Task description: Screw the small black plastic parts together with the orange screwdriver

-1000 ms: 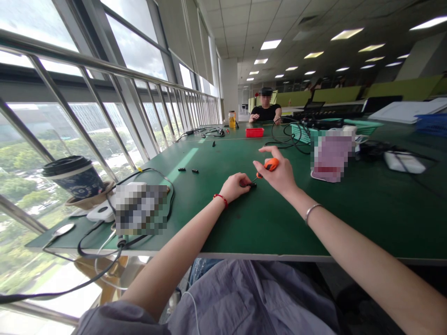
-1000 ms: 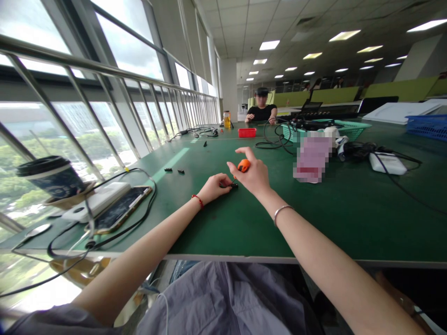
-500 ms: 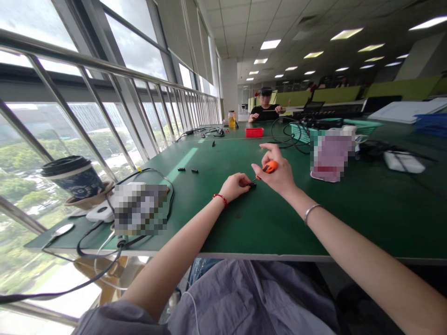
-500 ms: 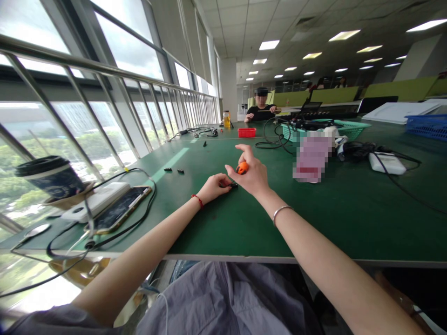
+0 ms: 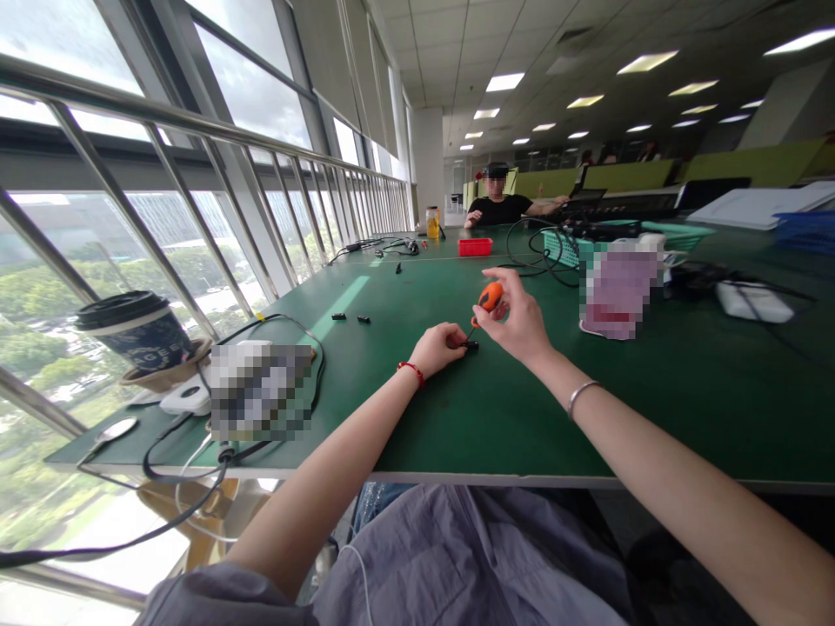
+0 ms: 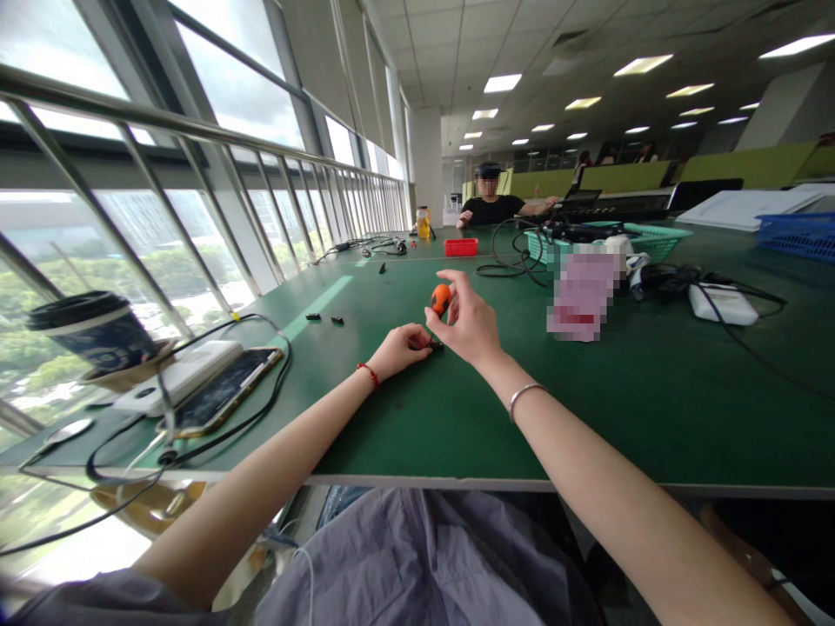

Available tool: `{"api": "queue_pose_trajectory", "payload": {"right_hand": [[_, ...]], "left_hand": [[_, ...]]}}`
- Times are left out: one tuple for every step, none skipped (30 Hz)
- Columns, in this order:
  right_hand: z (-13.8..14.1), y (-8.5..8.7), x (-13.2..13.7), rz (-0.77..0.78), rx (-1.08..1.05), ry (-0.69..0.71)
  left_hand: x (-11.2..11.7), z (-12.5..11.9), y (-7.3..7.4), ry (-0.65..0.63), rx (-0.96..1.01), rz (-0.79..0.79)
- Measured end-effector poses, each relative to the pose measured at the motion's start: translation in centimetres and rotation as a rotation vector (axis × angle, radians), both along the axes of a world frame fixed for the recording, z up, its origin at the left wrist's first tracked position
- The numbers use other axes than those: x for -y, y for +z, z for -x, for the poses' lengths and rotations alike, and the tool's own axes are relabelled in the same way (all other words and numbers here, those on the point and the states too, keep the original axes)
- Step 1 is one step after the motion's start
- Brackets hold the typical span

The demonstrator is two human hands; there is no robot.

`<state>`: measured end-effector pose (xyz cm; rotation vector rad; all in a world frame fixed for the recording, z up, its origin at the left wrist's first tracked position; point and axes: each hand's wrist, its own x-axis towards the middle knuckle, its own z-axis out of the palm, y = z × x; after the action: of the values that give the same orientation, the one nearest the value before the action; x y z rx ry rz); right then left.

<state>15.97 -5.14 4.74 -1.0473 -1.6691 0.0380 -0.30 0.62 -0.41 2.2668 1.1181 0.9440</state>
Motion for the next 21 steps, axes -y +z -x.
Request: {"api": "queue_pose_trajectory", "payload": {"right_hand": [[0.0,0.04,0.02,0.007,0.014,-0.024],[0.01,0.09,0.07,0.019,0.029,-0.047],[0.04,0.15,0.13,0.035,0.042,-0.062],[0.07,0.19,0.21,0.05,0.043,-0.068],[0.11,0.22,0.27,0.064,0.035,-0.064],[0.15,0.23,0.33,0.075,0.022,-0.056],[0.19,0.22,0.36,0.079,0.009,-0.043],[0.21,0.2,0.36,0.079,-0.001,-0.031],[0.22,0.15,0.34,0.073,-0.007,-0.024],[0.21,0.1,0.3,0.061,-0.01,-0.023],[0.2,0.05,0.24,0.045,-0.011,-0.025],[0.17,0.0,0.17,0.025,-0.014,-0.026],[0.14,-0.04,0.09,0.004,-0.02,-0.024],[0.11,-0.07,0.02,-0.014,-0.025,-0.018],[0.08,-0.07,-0.03,-0.025,-0.028,-0.011],[0.06,-0.05,-0.06,-0.03,-0.029,-0.012],[0.06,0.0,-0.05,-0.03,-0.024,-0.021],[0.06,0.06,0.0,-0.022,-0.014,-0.035],[0.08,0.13,0.08,-0.009,-0.002,-0.052],[0.1,0.22,0.19,0.009,0.009,-0.065],[0.14,0.29,0.32,0.026,0.013,-0.072]], "left_hand": [[-0.01,0.0,-0.03,-0.002,0.0,0.004],[-0.01,0.0,-0.06,-0.005,0.0,0.009],[0.0,0.0,-0.09,-0.008,0.0,0.012],[0.0,0.01,-0.12,-0.01,0.0,0.012],[0.01,0.01,-0.14,-0.011,-0.001,0.011],[0.02,0.02,-0.14,-0.011,-0.003,0.008],[0.02,0.02,-0.15,-0.011,-0.005,0.005],[0.01,0.02,-0.14,-0.01,-0.004,0.0],[0.0,0.02,-0.13,-0.008,-0.005,-0.004],[-0.03,0.02,-0.13,-0.007,-0.007,-0.007],[-0.05,0.01,-0.12,-0.004,-0.008,-0.009],[-0.08,0.0,-0.13,-0.003,-0.008,-0.012],[-0.11,-0.01,-0.13,-0.002,-0.009,-0.014],[-0.13,-0.01,-0.14,-0.002,-0.008,-0.015],[-0.14,-0.01,-0.16,-0.002,-0.007,-0.016],[-0.15,-0.01,-0.17,-0.002,-0.005,-0.016],[-0.14,0.0,-0.18,-0.002,-0.005,-0.013],[-0.13,0.01,-0.18,-0.004,-0.007,-0.008],[-0.11,0.02,-0.18,-0.006,-0.011,-0.004],[-0.09,0.03,-0.17,-0.008,-0.015,-0.002],[-0.07,0.04,-0.16,-0.009,-0.02,-0.002]]}}
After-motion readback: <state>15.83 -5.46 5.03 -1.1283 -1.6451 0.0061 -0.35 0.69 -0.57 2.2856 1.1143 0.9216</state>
